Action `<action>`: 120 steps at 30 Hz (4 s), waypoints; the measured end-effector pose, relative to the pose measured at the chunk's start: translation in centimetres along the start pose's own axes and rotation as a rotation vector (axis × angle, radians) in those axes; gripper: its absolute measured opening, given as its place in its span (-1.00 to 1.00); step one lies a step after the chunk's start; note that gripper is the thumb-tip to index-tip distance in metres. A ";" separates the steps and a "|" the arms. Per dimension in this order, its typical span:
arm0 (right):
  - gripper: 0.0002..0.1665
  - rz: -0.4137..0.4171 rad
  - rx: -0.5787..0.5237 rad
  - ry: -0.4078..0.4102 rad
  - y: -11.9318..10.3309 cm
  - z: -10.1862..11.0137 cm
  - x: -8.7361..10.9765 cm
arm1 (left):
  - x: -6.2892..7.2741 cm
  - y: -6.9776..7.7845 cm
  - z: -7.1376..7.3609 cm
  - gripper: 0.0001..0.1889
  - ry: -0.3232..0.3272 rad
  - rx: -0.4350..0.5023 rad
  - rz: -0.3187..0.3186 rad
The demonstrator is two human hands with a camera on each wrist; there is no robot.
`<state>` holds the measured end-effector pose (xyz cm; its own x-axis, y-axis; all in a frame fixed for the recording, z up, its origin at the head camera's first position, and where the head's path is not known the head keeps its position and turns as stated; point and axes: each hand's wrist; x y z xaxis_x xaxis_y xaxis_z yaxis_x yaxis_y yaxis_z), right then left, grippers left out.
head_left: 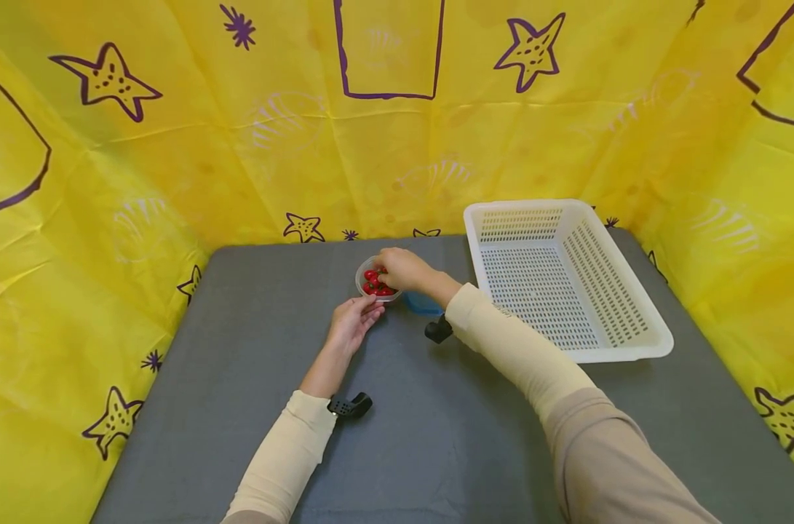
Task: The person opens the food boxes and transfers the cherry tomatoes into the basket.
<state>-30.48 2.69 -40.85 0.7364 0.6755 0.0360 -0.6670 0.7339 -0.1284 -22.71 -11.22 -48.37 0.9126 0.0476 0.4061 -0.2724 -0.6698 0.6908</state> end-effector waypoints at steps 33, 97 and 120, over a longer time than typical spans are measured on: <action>-0.78 0.041 0.151 0.035 -1.1 -2.2 -1.1 | -0.2 0.1 0.1 -0.83 -0.014 0.007 0.008; -0.76 0.091 0.026 0.122 2.9 7.2 3.3 | -0.1 0.0 0.0 -0.87 -0.011 0.015 0.001; -0.77 -0.076 -0.063 0.244 8.5 8.2 6.4 | 0.0 0.0 0.1 -0.91 -0.002 -0.001 0.003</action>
<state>-32.37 13.90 -33.56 0.7945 0.5763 -0.1914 -0.6063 0.7707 -0.1959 -22.64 -11.31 -48.45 0.9126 0.0440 0.4064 -0.2752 -0.6690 0.6904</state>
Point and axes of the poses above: each hand's wrist, its own x-axis away from the middle knuckle, its own z-axis out of the back of the hand, y = z × x, and after that the axes turned 14 degrees about x, right-handed
